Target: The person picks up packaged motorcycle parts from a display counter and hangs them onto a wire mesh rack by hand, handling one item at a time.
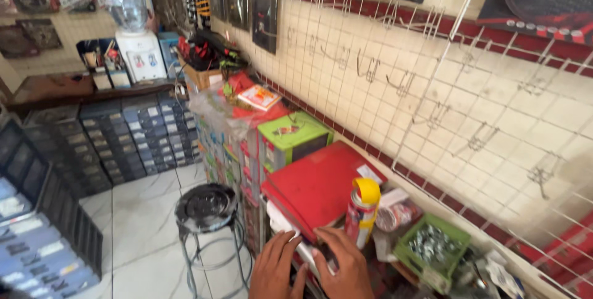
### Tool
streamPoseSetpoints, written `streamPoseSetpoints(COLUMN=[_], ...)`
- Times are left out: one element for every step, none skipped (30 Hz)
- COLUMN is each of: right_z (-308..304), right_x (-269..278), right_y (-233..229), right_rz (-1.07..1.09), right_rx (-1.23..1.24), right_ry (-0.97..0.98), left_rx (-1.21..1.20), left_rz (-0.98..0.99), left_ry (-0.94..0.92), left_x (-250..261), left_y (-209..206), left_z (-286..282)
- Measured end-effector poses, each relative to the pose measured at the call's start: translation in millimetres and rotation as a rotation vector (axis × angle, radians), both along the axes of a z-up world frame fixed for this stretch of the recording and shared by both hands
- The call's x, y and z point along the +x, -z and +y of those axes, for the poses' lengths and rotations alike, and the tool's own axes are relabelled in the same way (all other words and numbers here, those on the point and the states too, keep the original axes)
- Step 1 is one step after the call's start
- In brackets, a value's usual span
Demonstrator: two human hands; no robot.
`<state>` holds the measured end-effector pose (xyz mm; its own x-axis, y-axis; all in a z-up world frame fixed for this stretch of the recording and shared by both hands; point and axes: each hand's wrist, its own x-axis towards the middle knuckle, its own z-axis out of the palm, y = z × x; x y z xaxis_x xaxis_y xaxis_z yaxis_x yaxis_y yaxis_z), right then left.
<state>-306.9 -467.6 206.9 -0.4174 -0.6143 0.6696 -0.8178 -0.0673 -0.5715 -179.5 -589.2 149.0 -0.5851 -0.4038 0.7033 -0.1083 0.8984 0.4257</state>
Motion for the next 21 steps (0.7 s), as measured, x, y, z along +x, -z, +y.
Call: streamPoseSetpoints(right_z=[-8.9,-16.7,-23.7,-27.6,-31.1,-33.9,-36.4,-37.6,-38.8,-37.5,-36.1,-36.0,-36.7,-38.2,-39.9,-42.1,-44.6,-47.9,-52.3,-56.9,-62.6], right_x=[-4.5,-9.2,-13.8,-16.7,-18.2,-21.8,-26.2,-30.9,-36.3,-42.1,-49.2,-56.7,-63.0,-68.7,-74.7,-81.8,-89.3,-97.3,-106.5,-116.0,-125.9], right_y=[-14.7,-30.1,-46.4,-62.7,-78.8,-96.3,-113.4,-129.0,-143.1,-154.6,-165.9,-178.1,-189.4,-201.4,-213.1,-223.8,-234.0,-244.3,-255.1,-264.3,-273.7], right_rz=[0.033,0.063,0.093,0.076,0.058,0.045,0.089,0.134,0.179,0.185,0.191,0.2,0.244,0.289,0.335,0.368,0.4,0.435,0.46,0.478,0.497], right_rx=[-0.044,-0.086,-0.128,-0.152,-0.176,-0.202,-0.242,-0.28,-0.317,-0.332,-0.347,-0.364,-0.376,-0.391,-0.405,-0.404,-0.403,-0.402,-0.412,-0.417,-0.422], right_ry=[0.01,0.023,0.037,0.056,0.076,0.097,0.132,0.169,0.205,0.239,0.273,0.306,0.345,0.379,0.413,0.428,0.443,0.458,0.443,0.429,0.414], left_rx=[-0.021,-0.044,-0.068,-0.089,-0.105,-0.123,-0.14,-0.175,-0.21,-0.237,-0.246,-0.256,-0.266,-0.272,-0.279,-0.284,-0.304,-0.324,-0.344,-0.347,-0.35], left_rz=[0.006,0.007,0.007,0.008,0.025,0.046,0.067,0.099,0.132,0.163,0.179,0.198,0.217,0.226,0.234,0.241,0.263,0.287,0.312,0.318,0.323], left_ry=[0.009,0.02,0.031,0.046,0.057,0.072,0.087,0.109,0.131,0.155,0.177,0.199,0.221,0.241,0.261,0.281,0.289,0.297,0.304,0.326,0.348], left_x=[-6.1,-11.7,-18.1,-25.3,-31.8,-40.0,-48.3,-57.8,-67.7,-76.5,-84.9,-93.5,-101.2,-107.2,-112.5,-118.8,-125.9,-133.8,-142.1,-150.6,-160.4], left_y=[-18.4,-36.2,-54.3,-72.3,-90.1,-108.5,-126.5,-143.2,-158.5,-169.8,-179.9,-190.9,-201.7,-213.0,-223.6,-233.5,-243.4,-253.3,-262.7,-270.3,-278.3], left_z=[-6.7,-13.4,-20.6,-26.3,-31.7,-37.1,-42.4,-46.9,-51.6,-54.1,-56.9,-60.3,-63.5,-67.4,-71.4,-76.6,-83.2,-90.7,-98.7,-105.9,-113.4])
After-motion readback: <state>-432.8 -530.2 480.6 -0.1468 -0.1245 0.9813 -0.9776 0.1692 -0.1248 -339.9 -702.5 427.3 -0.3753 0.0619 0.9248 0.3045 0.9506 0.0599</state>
